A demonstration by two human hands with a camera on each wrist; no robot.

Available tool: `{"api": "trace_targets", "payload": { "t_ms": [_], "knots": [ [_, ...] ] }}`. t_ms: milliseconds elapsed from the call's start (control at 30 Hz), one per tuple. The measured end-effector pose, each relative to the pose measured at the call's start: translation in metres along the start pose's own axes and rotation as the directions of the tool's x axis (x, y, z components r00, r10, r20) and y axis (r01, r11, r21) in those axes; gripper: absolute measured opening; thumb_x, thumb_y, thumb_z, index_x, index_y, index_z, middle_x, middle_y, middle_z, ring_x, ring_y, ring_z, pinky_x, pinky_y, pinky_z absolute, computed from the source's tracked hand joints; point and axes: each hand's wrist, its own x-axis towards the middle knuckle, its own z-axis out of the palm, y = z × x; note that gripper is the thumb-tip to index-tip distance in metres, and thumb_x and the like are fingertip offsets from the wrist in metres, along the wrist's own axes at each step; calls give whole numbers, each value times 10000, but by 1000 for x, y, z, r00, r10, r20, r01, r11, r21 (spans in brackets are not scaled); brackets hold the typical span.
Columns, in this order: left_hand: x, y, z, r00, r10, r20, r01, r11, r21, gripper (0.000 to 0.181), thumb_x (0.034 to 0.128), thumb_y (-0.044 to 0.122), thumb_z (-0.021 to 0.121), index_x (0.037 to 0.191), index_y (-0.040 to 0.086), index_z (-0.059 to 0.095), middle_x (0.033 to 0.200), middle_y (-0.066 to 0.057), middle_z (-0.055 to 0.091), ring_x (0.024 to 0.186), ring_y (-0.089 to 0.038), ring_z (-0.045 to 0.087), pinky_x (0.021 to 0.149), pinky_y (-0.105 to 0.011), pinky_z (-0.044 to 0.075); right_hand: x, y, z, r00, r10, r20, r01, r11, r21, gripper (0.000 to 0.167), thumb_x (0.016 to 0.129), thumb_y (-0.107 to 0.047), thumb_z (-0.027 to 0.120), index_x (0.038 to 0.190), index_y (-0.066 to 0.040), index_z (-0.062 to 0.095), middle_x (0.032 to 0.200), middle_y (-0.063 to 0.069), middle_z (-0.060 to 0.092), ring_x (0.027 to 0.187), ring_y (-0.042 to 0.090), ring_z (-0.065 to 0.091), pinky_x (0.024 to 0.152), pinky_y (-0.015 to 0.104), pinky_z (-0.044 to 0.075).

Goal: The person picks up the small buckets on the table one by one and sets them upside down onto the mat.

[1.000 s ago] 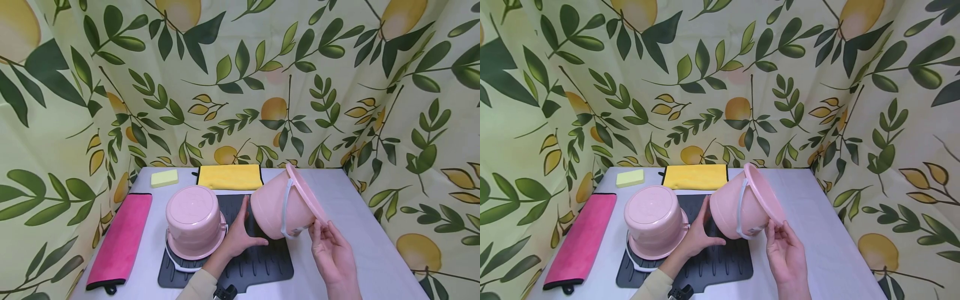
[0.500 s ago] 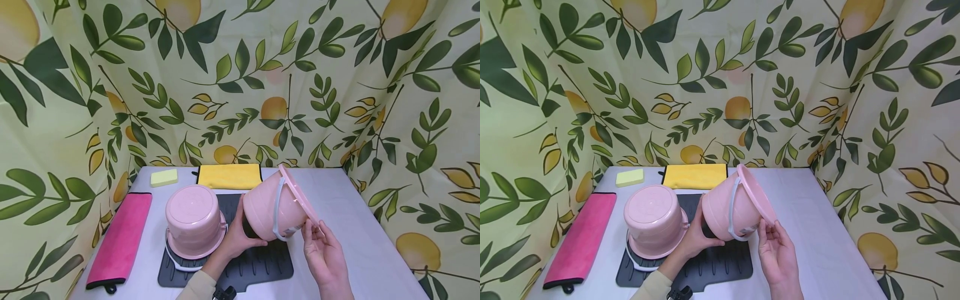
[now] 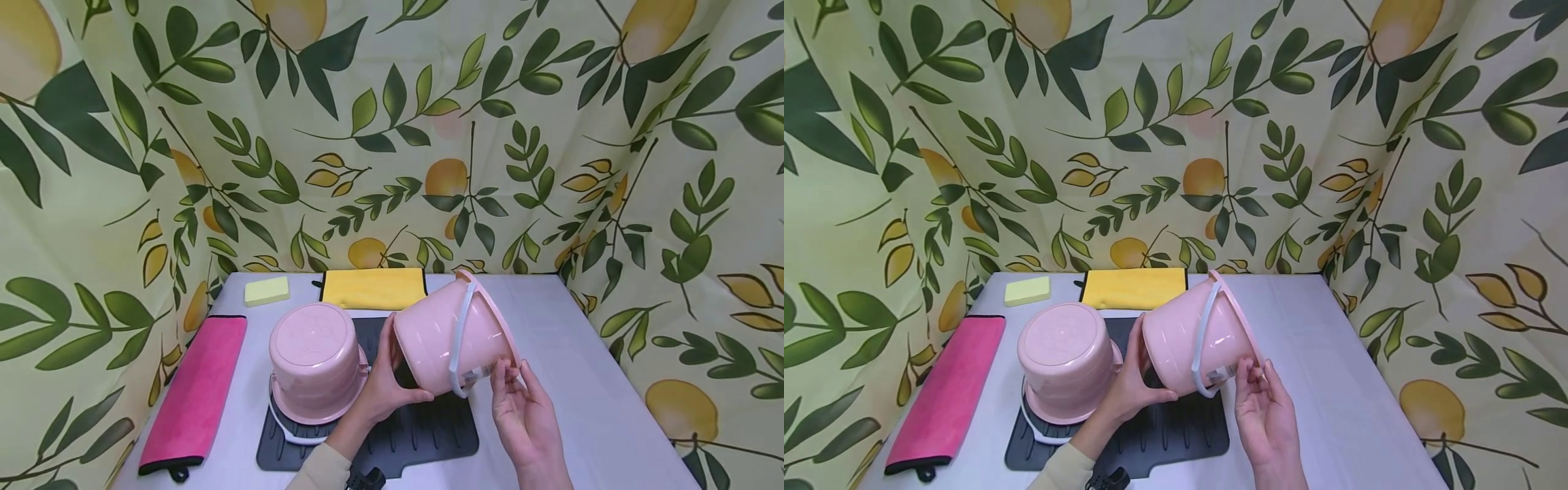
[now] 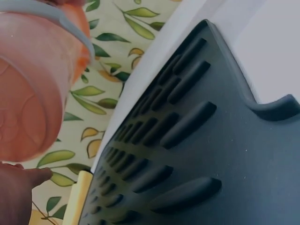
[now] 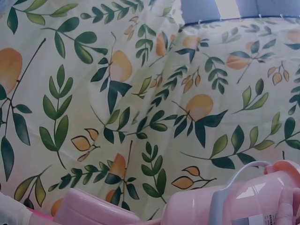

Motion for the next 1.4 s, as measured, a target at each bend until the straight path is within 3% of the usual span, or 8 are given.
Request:
{"api": "trace_targets", "payload": {
  "t_ms": [167,400,567,733,967,1100,1233,1400],
  "knots": [
    [-2,5,0,999,-18,-29,19,999,31,1374,783,397,962,1743,281,-15,1782,-11,169,1652,-304,124,1265,-586,262,3,3,-3,1000,6,-30,-6,1000,-13,492,1076,-159,704,1468,-199,409,1074,86,579,954,153,716,1096,256,496],
    [-1,11,-3,999,-35,-13,36,994,101,1320,792,354,935,1745,318,21,1755,-7,196,1608,-337,192,1210,-618,370,7,6,-4,988,-12,-153,9,1000,-24,666,1049,-235,754,1572,-257,341,1069,60,618,1026,112,715,1066,245,522],
    [2,21,-6,998,-51,-26,55,983,178,1305,769,390,918,1741,334,49,1735,-19,219,1579,-318,226,1190,-633,394,5,9,-8,989,20,-149,-28,998,-49,713,1047,-291,760,1580,-228,290,1024,66,637,1014,131,713,1083,248,511],
    [7,35,-14,997,-72,-22,75,972,224,1304,757,403,891,1747,298,49,1728,-87,224,1560,-357,250,1156,-684,414,-1,13,-11,991,40,-124,-57,989,-134,621,1073,-295,723,1521,-163,314,1070,70,620,1001,141,669,1125,273,484],
    [27,59,-24,991,-130,-27,133,965,227,1292,761,369,870,1750,287,42,1734,-102,214,1533,-371,279,1128,-680,451,-9,15,-14,998,64,-29,-69,970,-233,225,1131,-238,606,1225,-40,554,1036,92,593,987,175,642,1161,284,448],
    [37,76,-31,988,-155,-26,157,962,223,1293,751,322,892,1748,336,69,1738,-70,208,1542,-354,278,1170,-655,413,-10,15,-16,997,48,-62,-62,969,-240,210,1109,-243,656,1110,-40,604,1034,93,619,1026,179,661,1145,290,471],
    [45,85,-43,993,-121,0,117,957,265,1292,764,348,883,1755,285,55,1727,-115,234,1510,-382,332,1135,-651,456,-8,15,-20,993,12,-121,-43,964,-261,229,1101,-278,674,1091,-66,588,1031,73,607,1053,175,652,1140,302,482],
    [53,99,-56,997,-78,24,68,955,289,1290,770,375,875,1756,274,50,1713,-137,255,1470,-396,370,1068,-625,528,-3,12,-27,995,0,-104,-35,941,-336,278,1106,-355,651,1148,-100,548,1092,57,586,1161,200,623,1147,331,483]
  ]
}}
